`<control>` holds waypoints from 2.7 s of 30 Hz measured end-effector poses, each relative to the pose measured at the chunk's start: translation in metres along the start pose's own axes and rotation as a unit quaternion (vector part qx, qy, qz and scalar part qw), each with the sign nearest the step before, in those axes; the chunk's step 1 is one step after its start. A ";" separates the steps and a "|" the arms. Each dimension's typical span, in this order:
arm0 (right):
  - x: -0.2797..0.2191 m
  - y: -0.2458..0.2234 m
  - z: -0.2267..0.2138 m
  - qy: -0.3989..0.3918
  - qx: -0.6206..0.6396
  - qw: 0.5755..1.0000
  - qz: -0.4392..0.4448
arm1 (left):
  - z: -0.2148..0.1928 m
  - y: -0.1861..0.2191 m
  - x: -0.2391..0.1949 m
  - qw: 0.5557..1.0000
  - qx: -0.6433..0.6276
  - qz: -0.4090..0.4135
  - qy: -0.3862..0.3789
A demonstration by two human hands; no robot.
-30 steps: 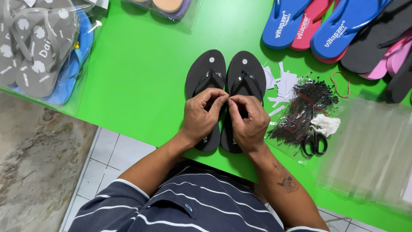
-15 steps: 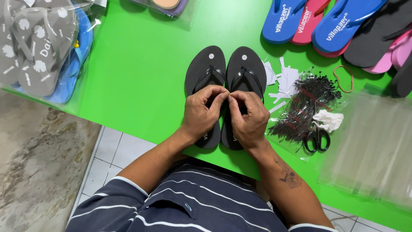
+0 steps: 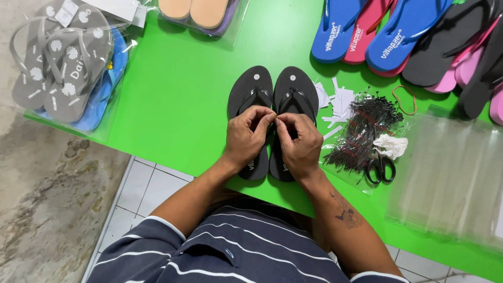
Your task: The person is attaching labels to flip-flops and placing them into plastic bags for final packaging.
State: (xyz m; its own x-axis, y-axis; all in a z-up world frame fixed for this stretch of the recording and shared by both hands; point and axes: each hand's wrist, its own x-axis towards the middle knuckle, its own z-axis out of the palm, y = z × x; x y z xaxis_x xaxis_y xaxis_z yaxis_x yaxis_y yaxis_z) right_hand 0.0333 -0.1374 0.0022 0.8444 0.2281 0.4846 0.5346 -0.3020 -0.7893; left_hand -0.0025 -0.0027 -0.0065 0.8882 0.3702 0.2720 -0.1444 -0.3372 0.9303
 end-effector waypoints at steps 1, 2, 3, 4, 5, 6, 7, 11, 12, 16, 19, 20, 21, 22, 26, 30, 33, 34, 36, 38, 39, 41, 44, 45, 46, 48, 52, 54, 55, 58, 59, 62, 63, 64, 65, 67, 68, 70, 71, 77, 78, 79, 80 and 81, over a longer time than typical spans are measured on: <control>0.000 0.000 0.000 0.000 0.000 1.000 0.000 | 0.000 0.001 0.000 1.000 0.000 0.000 0.000; 0.000 0.001 0.000 -0.002 -0.003 1.000 -0.005 | 0.000 0.001 0.000 1.000 0.000 -0.001 -0.001; 0.000 0.001 0.001 -0.004 -0.006 1.000 -0.010 | 0.000 0.002 0.000 1.000 0.000 -0.003 -0.002; 0.000 0.002 0.001 -0.005 -0.005 1.000 -0.009 | 0.001 0.001 0.001 1.000 0.000 -0.005 -0.002; 0.000 0.002 0.001 -0.006 -0.003 1.000 -0.009 | 0.000 0.001 0.001 1.000 0.004 -0.004 -0.003; 0.000 0.003 0.001 -0.006 0.000 1.000 -0.010 | 0.001 0.001 0.001 1.000 0.009 -0.004 -0.005; 0.000 0.003 0.001 -0.007 0.000 1.000 -0.008 | 0.001 0.001 0.001 1.000 0.009 -0.006 -0.006; 0.001 0.004 0.001 -0.007 0.000 1.000 -0.011 | 0.001 0.000 0.002 1.000 0.018 -0.005 -0.010; 0.001 0.004 0.001 -0.006 0.001 1.000 -0.012 | 0.001 0.000 0.002 1.000 0.019 -0.006 -0.011; 0.002 0.003 0.002 -0.008 -0.001 1.000 -0.016 | 0.001 -0.004 0.003 1.000 0.019 -0.004 -0.014; 0.002 0.000 0.001 -0.004 -0.013 1.000 -0.020 | 0.001 -0.002 0.003 0.999 0.022 0.003 -0.026; 0.003 -0.001 0.000 -0.003 -0.009 1.000 -0.012 | 0.000 0.000 0.003 1.000 0.009 -0.006 -0.025; 0.004 -0.002 0.000 -0.002 -0.003 1.000 -0.006 | -0.001 0.003 0.004 1.000 -0.002 -0.014 -0.024; 0.002 -0.004 -0.001 -0.002 -0.004 1.000 -0.005 | -0.002 0.002 0.002 1.000 -0.003 -0.014 -0.025; 0.002 -0.005 -0.001 0.010 0.006 1.000 0.015 | -0.003 0.001 0.002 0.999 -0.032 -0.030 -0.018; 0.002 -0.001 -0.004 0.056 0.019 0.998 0.003 | -0.002 0.006 0.005 0.996 -0.084 -0.012 0.001; 0.000 -0.004 -0.011 0.096 0.036 0.995 -0.009 | 0.000 0.006 0.001 0.992 -0.124 0.020 0.028; 0.000 0.000 -0.014 0.098 0.035 0.994 -0.011 | -0.001 0.005 0.000 0.991 -0.125 0.023 0.027; -0.001 0.008 -0.018 0.135 0.049 0.989 -0.020 | -0.003 0.002 -0.003 0.993 -0.054 0.093 0.050; 0.002 0.006 -0.026 0.152 0.037 0.987 -0.026 | -0.003 0.010 -0.006 0.990 0.024 0.124 0.059; 0.004 0.006 -0.030 0.168 0.028 0.985 -0.034 | -0.003 0.013 -0.007 0.980 0.104 0.154 0.070; 0.006 0.005 -0.031 0.176 0.033 0.983 -0.038 | 0.001 0.009 -0.013 0.968 0.194 0.150 0.052; 0.008 0.007 -0.033 0.183 0.028 0.982 -0.045 | 0.008 0.001 -0.015 0.944 0.297 0.139 0.024; 0.008 0.008 -0.033 0.182 0.016 0.982 -0.046 | 0.010 -0.001 -0.013 0.941 0.312 0.133 0.012; 0.008 0.007 -0.033 0.184 0.016 0.982 -0.046 | 0.011 -0.002 -0.011 0.941 0.311 0.135 0.012; 0.008 0.006 -0.034 0.183 0.008 0.982 -0.045 | 0.013 -0.003 -0.008 0.960 0.257 0.112 -0.003; 0.009 0.004 -0.034 0.187 0.008 0.981 -0.045 | 0.008 -0.011 0.006 0.964 0.244 0.110 0.005; 0.010 0.004 -0.035 0.192 0.018 0.979 -0.069 | 0.006 -0.026 0.019 0.967 0.236 0.088 0.037; 0.008 0.004 -0.035 0.194 0.015 0.979 -0.067 | -0.001 -0.020 0.027 0.968 0.234 0.089 0.033; 0.003 0.005 -0.035 0.166 -0.042 0.985 -0.030 | -0.017 -0.009 0.049 0.978 0.199 0.065 -0.012; 0.003 0.006 -0.034 0.161 -0.042 0.985 -0.037 | -0.019 -0.010 0.055 0.977 0.204 0.065 -0.002; 0.003 0.007 -0.033 0.157 -0.045 0.986 -0.042 | -0.020 -0.019 0.062 0.976 0.209 0.066 0.007; 0.004 0.007 -0.032 0.158 -0.046 0.986 -0.043 | -0.020 -0.024 0.065 0.975 0.210 0.068 0.008; 0.002 0.009 -0.031 0.161 -0.048 0.985 -0.043 | -0.019 -0.023 0.061 0.976 0.208 0.070 0.006; 0.002 0.011 -0.031 0.160 -0.054 0.985 -0.048 | -0.017 -0.022 0.058 0.971 0.221 0.092 0.017; 0.002 0.013 -0.031 0.160 -0.062 0.984 -0.055 | -0.010 -0.016 0.047 0.966 0.230 0.116 0.027; 0.001 0.013 -0.031 0.157 -0.058 0.985 -0.049 | -0.006 -0.012 0.038 0.945 0.288 0.148 0.036; 0.003 0.009 -0.033 0.156 -0.060 0.985 -0.046 | 0.007 -0.001 0.017 0.922 0.339 0.183 0.045; 0.004 0.005 -0.035 0.155 -0.059 0.985 -0.047 | 0.013 0.007 0.003 0.916 0.335 0.220 0.026; 0.003 -0.016 -0.079 0.164 -0.046 0.985 -0.010 | 0.038 0.023 -0.071 0.914 0.264 0.287 -0.114; 0.001 -0.018 -0.091 0.164 -0.030 0.986 0.018 | 0.041 0.020 -0.079 0.909 0.261 0.287 -0.153; -0.007 -0.010 -0.109 0.172 -0.029 0.985 0.010 | 0.041 0.019 -0.079 0.906 0.262 0.298 -0.149; -0.015 -0.002 -0.127 0.173 -0.064 0.982 0.037 | 0.041 0.018 -0.078 0.907 0.253 0.301 -0.154; -0.027 0.004 -0.146 0.170 -0.101 0.978 0.068 | 0.041 0.019 -0.083 0.909 0.242 0.298 -0.160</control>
State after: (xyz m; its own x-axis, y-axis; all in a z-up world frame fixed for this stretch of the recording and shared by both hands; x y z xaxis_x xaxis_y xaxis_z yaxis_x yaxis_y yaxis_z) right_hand 0.0176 -0.2796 0.0414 0.8527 -0.1375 0.5040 0.3829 -0.4918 -0.7820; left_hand -0.0614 -0.0754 -0.0213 0.8082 -0.2481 0.5341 -0.5013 -0.7658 0.4028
